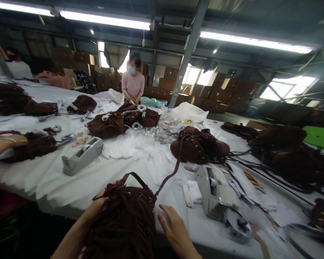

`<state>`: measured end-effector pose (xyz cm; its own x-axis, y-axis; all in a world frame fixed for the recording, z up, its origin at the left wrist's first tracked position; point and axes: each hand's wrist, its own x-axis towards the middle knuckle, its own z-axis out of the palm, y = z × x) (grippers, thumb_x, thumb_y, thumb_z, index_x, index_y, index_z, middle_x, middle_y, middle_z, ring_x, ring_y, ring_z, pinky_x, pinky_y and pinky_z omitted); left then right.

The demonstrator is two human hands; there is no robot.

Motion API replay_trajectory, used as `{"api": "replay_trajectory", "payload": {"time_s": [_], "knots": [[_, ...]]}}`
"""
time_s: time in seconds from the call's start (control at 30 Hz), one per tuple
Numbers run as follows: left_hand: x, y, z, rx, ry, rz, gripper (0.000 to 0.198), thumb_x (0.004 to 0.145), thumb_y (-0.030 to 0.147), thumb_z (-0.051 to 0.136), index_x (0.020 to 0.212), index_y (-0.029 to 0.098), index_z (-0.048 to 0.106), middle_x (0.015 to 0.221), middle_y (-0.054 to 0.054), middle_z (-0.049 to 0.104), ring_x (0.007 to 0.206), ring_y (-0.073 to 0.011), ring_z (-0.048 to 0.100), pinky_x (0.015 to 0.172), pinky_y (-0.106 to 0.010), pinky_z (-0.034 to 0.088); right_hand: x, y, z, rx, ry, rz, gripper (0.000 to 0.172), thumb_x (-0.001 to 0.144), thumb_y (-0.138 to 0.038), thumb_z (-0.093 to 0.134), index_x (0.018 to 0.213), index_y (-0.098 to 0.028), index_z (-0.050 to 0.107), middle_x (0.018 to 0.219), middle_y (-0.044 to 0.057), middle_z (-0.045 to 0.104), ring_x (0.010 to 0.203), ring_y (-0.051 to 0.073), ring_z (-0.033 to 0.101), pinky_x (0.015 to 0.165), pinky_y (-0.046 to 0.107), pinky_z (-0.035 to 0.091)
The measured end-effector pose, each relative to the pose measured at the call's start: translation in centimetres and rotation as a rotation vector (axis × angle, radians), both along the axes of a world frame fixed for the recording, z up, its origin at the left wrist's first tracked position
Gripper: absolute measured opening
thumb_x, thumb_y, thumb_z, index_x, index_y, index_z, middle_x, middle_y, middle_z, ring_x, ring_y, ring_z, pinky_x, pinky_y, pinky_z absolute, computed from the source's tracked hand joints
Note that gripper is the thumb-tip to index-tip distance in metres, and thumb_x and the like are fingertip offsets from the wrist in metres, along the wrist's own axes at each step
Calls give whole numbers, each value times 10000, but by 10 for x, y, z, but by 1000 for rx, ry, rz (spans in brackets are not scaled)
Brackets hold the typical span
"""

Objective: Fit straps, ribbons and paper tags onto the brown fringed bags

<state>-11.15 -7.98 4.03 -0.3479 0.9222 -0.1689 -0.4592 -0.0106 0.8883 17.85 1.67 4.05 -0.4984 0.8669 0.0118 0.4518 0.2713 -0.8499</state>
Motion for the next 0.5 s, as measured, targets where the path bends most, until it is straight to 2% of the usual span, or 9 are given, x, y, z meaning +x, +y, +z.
{"api": "replay_trajectory", "payload": {"time_s": [0.1,0.17,0.3,0.5], "knots": [[-12,0,-9,-78,61,74,667,561,300,805,1176,126,612,1050,-111,705,994,-330,637,844,-378,529,17,18,-32,258,-320,55,401,832,-332,552,1212,-231,630,1375,111,498,1307,319,386,1105,471,256],[-18,-3,-21,-84,82,92,687,547,343,818,1168,138,610,1076,-109,698,1018,-322,630,847,-357,532,20,34,-43,347,-484,131,450,876,-294,450,1307,-207,547,1445,100,411,1351,290,330,1113,463,253],[-19,0,-42,-40,77,82,679,606,379,790,1209,171,555,1081,-88,695,1021,-293,632,865,-349,525,8,70,-46,428,-679,120,501,915,-255,317,1380,-122,449,1478,111,350,1373,252,299,1121,420,260],[-21,8,-60,-79,29,52,686,612,438,776,1201,180,537,1073,-90,697,1026,-304,632,900,-381,510,-9,115,-40,422,-605,-4,488,900,-231,329,1318,-51,505,1427,166,418,1345,265,349,1115,406,261]]}}
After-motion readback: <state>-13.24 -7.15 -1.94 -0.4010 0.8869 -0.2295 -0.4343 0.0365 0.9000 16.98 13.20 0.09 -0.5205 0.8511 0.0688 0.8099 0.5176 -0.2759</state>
